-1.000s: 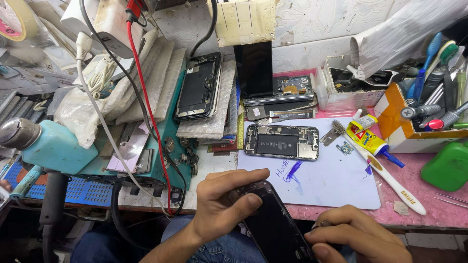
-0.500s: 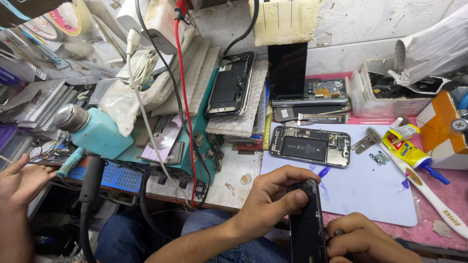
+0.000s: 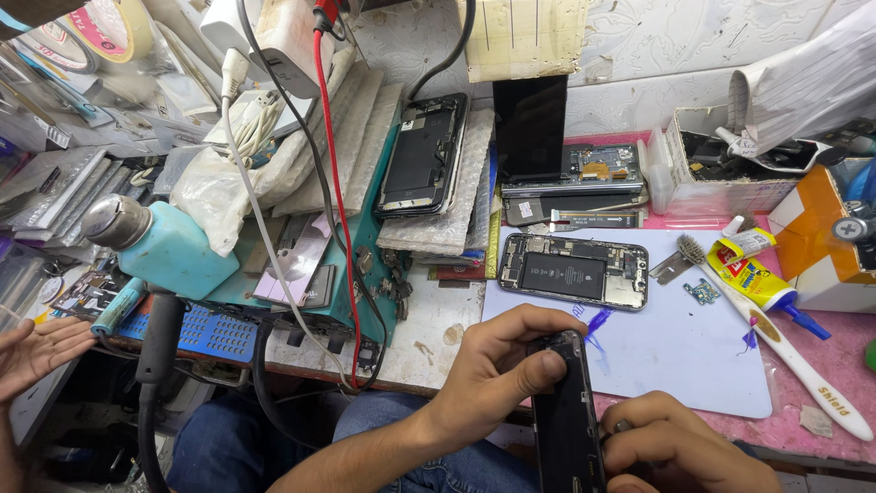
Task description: The person disassembles a smartphone, removes the back cover and battery, and uses a metal prying tool to separate the screen assembly from the frame. They then reassemble the device by reconnecting the screen and placing the back cover back on.
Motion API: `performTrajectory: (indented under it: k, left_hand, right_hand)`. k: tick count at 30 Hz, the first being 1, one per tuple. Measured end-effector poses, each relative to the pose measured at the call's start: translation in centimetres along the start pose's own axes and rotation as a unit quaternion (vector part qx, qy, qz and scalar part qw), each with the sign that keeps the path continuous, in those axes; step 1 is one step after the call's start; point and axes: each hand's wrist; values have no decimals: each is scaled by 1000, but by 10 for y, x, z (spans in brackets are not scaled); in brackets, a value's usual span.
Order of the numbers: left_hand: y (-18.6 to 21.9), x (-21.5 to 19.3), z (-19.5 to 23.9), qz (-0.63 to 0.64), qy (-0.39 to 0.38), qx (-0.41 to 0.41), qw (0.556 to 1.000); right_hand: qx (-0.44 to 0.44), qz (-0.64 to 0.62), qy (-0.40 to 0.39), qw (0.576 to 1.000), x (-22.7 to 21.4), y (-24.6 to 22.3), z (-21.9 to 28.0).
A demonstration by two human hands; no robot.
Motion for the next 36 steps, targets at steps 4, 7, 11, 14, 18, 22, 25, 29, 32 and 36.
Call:
performTrajectory:
  k: [4, 7, 11, 14, 18, 22, 25, 29, 32, 36]
  left_hand:
    - [8, 0, 2, -49, 20, 23, 998]
    - [14, -2, 3, -157, 2, 49, 986]
    - [21, -2, 1, -255, -16, 72, 964]
    - [24, 3, 0, -345, 20, 67, 936]
    - [22, 11, -1, -305, 102, 9, 947]
    - [18, 11, 1, -173, 71, 49, 981]
    - [20, 9, 6, -222, -33, 48, 973]
    - [19, 9, 14, -300, -106, 77, 945]
    - [15, 11, 17, -363, -129, 136, 913]
    - [13, 11, 16, -438, -122, 205, 867]
  right_hand:
    - [47, -22, 27, 998, -1, 0, -4]
    - [18, -25, 48, 998, 0, 4, -11]
    - [58, -7, 80, 995, -5, 8, -22]
    - [62, 49, 138, 987, -6, 11, -28]
    - [33, 40, 118, 992, -8, 14, -31]
    - [52, 70, 247, 965, -9, 12, -37]
    - [-9, -29, 340, 940, -5, 2, -45]
    - [30, -208, 352, 912, -1, -10, -57]
    - [98, -262, 354, 892, -3, -9, -61]
    - [73, -355, 250, 898, -5, 2, -62]
Point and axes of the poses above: each hand's wrist, its own z-axis away from the middle knuckle, its own x-axis out of the palm, y = z × x, and after that the axes turned 12 degrees about -y, right-handed
